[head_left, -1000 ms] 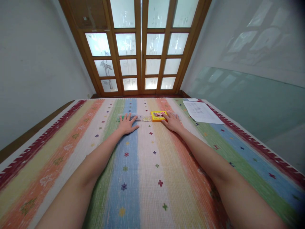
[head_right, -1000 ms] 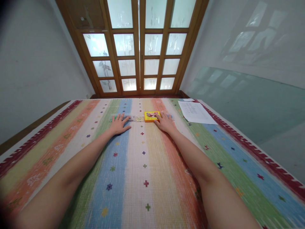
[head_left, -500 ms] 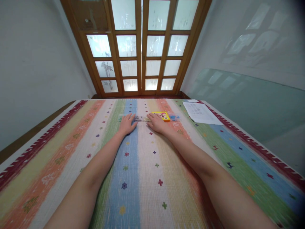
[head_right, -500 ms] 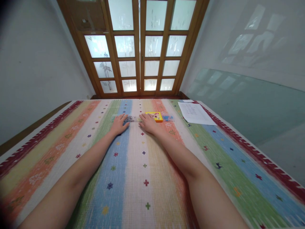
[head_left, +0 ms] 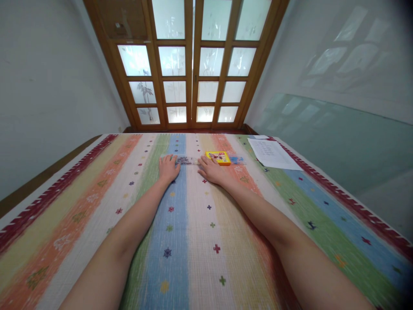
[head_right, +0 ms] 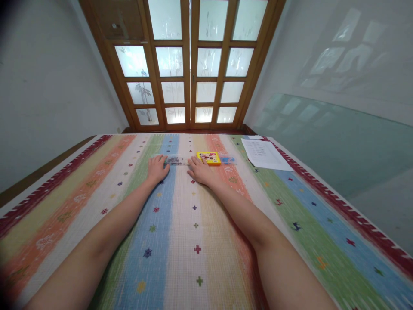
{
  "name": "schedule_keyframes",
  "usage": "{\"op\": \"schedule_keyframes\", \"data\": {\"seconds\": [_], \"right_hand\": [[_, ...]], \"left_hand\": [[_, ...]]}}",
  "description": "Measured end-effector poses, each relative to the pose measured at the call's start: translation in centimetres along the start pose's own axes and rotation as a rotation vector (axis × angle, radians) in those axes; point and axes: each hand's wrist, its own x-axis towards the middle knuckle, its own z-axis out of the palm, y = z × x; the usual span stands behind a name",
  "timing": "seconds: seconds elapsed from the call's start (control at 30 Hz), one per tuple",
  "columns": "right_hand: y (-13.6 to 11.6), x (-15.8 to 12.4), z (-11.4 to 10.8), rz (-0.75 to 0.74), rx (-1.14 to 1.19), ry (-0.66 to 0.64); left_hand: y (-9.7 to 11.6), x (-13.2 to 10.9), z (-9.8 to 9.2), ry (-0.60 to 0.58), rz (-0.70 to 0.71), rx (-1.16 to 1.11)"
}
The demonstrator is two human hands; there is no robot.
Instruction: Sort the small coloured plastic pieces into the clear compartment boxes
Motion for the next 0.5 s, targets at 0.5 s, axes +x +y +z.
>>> {"op": "schedule_keyframes", "data": {"seconds": [0.5], "right_hand": [[6.2,-2.7,-0.1,0.464,-0.067,0.071]], "left_hand": [[-0.2,0.2,0.9,-0.162,0.119,-0.062]]}}
